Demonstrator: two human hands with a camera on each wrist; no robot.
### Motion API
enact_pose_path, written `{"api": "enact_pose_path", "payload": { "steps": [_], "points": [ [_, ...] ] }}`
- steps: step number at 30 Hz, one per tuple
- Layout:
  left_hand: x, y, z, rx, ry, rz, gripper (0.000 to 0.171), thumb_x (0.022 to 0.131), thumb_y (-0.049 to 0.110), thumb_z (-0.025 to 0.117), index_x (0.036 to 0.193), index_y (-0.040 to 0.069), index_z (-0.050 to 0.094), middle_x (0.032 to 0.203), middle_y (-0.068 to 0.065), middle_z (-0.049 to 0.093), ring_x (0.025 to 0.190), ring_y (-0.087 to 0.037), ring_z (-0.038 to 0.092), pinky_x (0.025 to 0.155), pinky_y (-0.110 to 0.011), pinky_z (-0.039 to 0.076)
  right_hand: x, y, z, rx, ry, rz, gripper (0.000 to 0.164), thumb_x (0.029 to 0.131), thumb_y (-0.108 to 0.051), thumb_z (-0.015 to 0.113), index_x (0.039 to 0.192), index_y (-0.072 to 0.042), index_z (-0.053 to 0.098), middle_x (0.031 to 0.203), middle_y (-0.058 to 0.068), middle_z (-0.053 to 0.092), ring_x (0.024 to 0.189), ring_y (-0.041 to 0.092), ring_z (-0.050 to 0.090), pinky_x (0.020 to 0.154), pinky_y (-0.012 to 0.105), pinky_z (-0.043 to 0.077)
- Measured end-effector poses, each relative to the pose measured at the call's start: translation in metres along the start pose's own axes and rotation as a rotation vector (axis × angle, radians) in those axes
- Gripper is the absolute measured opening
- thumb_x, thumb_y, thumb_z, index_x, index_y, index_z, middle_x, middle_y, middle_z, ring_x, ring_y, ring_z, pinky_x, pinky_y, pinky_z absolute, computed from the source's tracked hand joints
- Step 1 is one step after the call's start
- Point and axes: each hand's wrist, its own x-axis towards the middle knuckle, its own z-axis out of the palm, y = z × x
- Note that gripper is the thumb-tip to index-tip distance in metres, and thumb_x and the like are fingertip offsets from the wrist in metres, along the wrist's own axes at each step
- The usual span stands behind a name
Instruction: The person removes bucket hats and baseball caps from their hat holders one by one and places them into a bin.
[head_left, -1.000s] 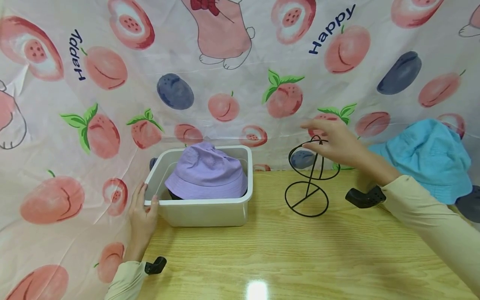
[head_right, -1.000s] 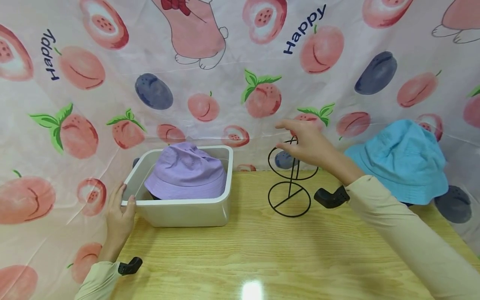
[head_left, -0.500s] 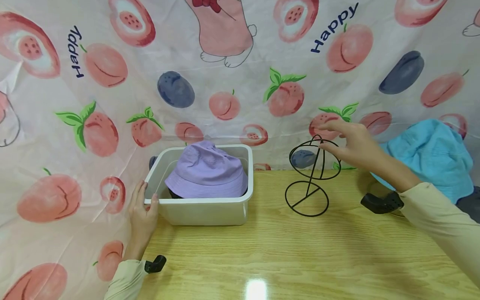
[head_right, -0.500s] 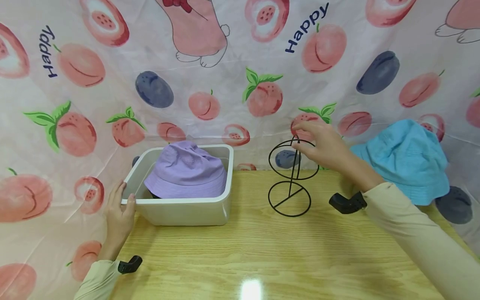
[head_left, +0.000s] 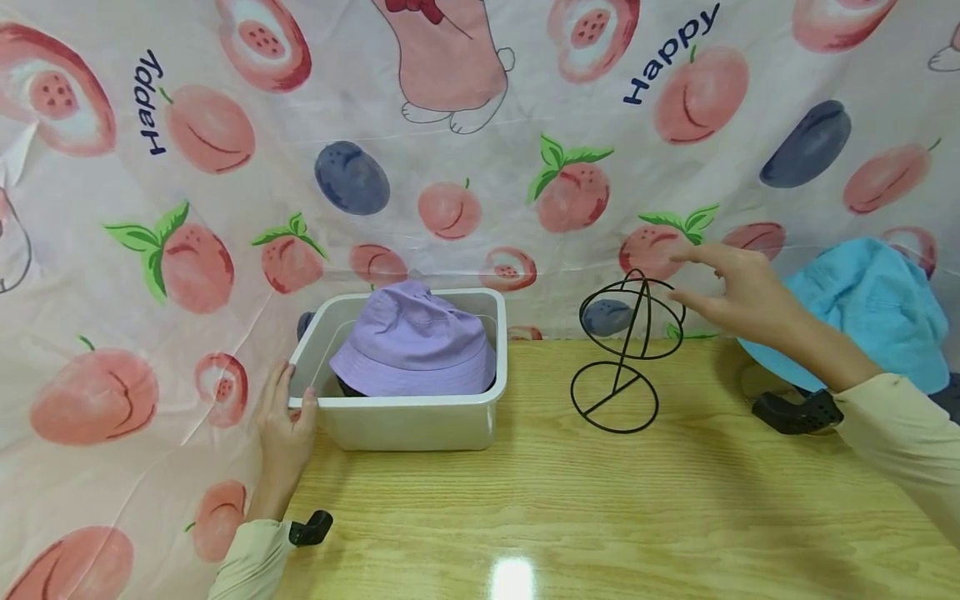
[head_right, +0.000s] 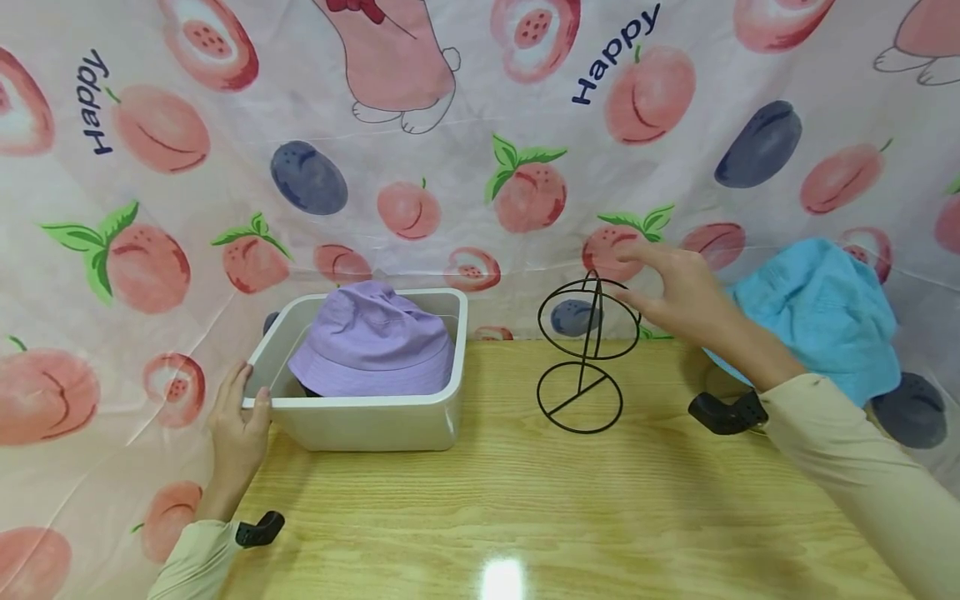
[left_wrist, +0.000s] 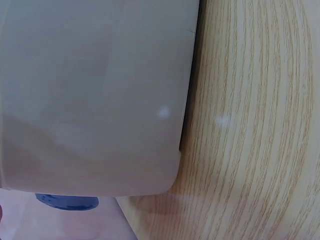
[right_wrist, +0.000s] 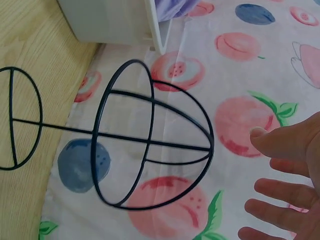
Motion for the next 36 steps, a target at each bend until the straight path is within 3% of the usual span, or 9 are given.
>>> {"api": "enact_pose_path", "payload": {
  "steps": [6,12,27,36],
  "points": [
    [0.0,0.0,0.0,-0.007,0.013,0.018,0.048,0.088,0.011,0.057,0.132,-0.005,0.05,0.143,-0.012,0.044,0.127,-0.031,0.043,0.076,0.001,0.036,-0.009,0.012,-0.005,-0.024,0.001,-0.004,0.046,0.078,-0.009,0.076,0.12,-0.001,0.06,0.12,0.022,0.059,0.109,0.041,0.052,0.085,0.057,0.042],
    [0.001,0.0,0.0,-0.01,0.012,0.015,0.047,0.089,0.011,0.057,0.133,-0.005,0.05,0.143,-0.012,0.044,0.127,-0.032,0.043,0.076,0.0,0.037,-0.017,0.023,-0.01,-0.067,0.016,-0.002,0.05,0.074,-0.011,0.079,0.12,0.0,0.06,0.118,0.024,0.059,0.107,0.043,0.052,0.083,0.058,0.042],
    [0.0,0.0,0.0,-0.026,0.005,0.001,0.047,0.089,0.011,0.056,0.132,-0.007,0.049,0.142,-0.015,0.044,0.126,-0.031,0.043,0.074,-0.001,0.038,-0.032,0.043,-0.03,-0.167,-0.061,0.138,0.061,0.077,-0.028,0.078,0.126,0.0,0.054,0.124,0.027,0.05,0.111,0.047,0.044,0.079,0.063,0.041],
    [0.0,0.001,0.0,-0.026,0.002,0.001,0.047,0.089,0.012,0.056,0.132,-0.007,0.05,0.142,-0.015,0.044,0.125,-0.032,0.044,0.074,-0.001,0.038,-0.035,0.057,-0.037,-0.26,-0.032,0.191,0.066,0.075,-0.028,0.079,0.123,0.008,0.051,0.125,0.034,0.043,0.097,0.054,0.048,0.076,0.065,0.041]
  ]
}}
